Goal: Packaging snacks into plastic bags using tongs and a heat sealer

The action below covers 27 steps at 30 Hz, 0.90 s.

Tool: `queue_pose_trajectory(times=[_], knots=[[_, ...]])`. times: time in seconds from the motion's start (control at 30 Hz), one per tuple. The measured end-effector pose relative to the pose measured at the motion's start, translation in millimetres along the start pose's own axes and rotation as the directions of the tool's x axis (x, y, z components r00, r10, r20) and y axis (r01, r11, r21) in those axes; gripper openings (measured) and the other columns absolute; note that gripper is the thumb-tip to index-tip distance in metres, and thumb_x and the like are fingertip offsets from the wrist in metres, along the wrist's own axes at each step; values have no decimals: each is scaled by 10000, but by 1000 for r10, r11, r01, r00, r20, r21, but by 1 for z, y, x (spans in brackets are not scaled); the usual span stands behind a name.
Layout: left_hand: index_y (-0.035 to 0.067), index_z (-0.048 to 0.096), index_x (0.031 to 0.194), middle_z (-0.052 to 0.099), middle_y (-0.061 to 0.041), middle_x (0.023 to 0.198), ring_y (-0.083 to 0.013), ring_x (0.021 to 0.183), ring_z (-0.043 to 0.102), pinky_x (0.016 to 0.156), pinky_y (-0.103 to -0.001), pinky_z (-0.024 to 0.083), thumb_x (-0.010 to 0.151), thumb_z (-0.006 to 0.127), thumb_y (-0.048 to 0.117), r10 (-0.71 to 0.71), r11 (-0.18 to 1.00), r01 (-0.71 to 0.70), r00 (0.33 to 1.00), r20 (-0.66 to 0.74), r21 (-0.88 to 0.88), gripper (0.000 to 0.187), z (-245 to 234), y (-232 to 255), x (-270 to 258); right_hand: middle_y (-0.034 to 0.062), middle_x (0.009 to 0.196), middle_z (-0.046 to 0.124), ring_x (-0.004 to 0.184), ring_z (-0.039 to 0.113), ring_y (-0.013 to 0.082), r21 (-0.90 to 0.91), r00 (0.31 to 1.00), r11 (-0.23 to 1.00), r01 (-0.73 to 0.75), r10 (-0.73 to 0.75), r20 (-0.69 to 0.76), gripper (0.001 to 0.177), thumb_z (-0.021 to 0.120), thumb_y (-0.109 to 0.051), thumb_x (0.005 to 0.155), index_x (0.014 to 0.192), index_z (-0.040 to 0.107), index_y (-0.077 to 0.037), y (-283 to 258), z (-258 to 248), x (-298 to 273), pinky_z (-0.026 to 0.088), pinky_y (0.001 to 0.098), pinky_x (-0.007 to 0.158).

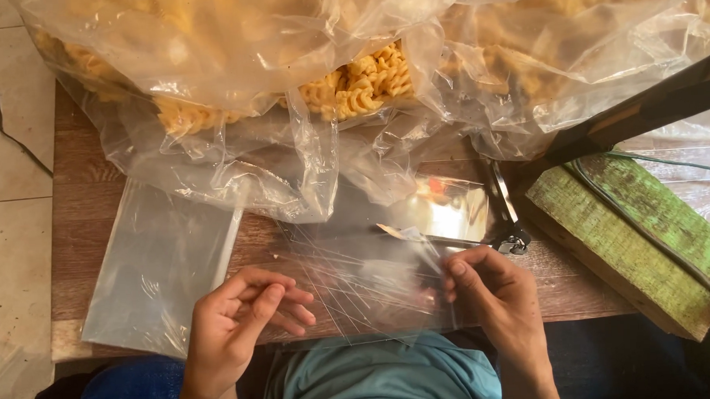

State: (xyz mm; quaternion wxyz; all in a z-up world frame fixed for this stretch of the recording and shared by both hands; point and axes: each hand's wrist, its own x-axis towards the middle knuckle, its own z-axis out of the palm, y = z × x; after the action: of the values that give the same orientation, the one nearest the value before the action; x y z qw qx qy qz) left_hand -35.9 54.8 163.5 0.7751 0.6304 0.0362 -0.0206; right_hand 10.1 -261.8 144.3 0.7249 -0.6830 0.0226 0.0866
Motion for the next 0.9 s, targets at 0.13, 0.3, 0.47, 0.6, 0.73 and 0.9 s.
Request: queue_pose_trajectory(times=[0.13, 0.3, 0.47, 0.6, 0.73, 0.9], knots=[[-24, 657, 910, 796, -182, 750, -222, 628, 807, 563, -273, 699, 884, 741, 80, 132, 990, -134, 991, -36, -51, 136, 8, -20, -5, 54, 631, 653, 527, 608, 113, 11, 1000, 1000, 15, -15, -21, 133, 690, -141, 936, 922, 715, -11, -2, 1, -4, 500, 208, 400], [74, 613, 843, 834, -91, 840, -135, 666, 834, 576, -260, 746, 836, 795, 139, 297, 950, -275, 942, -156, 150, 193, 33, -23, -21, 154, 1192, 556, 1059, 603, 258, -575, 820, 773, 266, -496, -287, 368, 689, -159, 950, 1266, 564, -16, -12, 11, -13, 599, 373, 944], [208, 678, 789, 710, 69, 644, -15, 392, 429, 329, -182, 325, 850, 781, 268, 466, 564, -385, 879, 104, 730, 134, 74, 20, -42, 109, 914, 723, 801, 730, 177, -105, 889, 883, 458, -456, 49, 191, 569, -184, 970, 1055, 622, -22, -30, 22, -61, 666, 321, 790], [144, 673, 846, 689, 37, 707, -35, 556, 602, 476, -176, 528, 905, 775, 300, 660, 358, -611, 700, 272, 706, 195, 113, 11, -26, 78, 948, 790, 887, 782, 159, -294, 883, 833, 468, -450, 131, 414, 585, 51, 588, 949, 749, -67, -45, 61, -59, 664, 278, 810], [37, 719, 978, 723, -65, 871, -148, 676, 675, 573, -259, 592, 777, 802, 98, 532, 511, -574, 796, 289, 640, 225, 107, 18, -16, 173, 1093, 732, 995, 705, 261, 12, 929, 961, 278, -272, 252, 413, 735, -335, 895, 1102, 761, 21, -34, 43, -28, 580, 399, 865], [58, 688, 859, 672, -43, 837, -176, 718, 650, 648, -297, 548, 789, 717, 93, 389, 699, -420, 903, 185, 580, 84, 109, 16, -5, 154, 1141, 713, 993, 698, 238, 31, 957, 999, -28, 18, 289, 357, 720, -71, 869, 1210, 754, 29, -27, 37, -15, 624, 379, 890]])
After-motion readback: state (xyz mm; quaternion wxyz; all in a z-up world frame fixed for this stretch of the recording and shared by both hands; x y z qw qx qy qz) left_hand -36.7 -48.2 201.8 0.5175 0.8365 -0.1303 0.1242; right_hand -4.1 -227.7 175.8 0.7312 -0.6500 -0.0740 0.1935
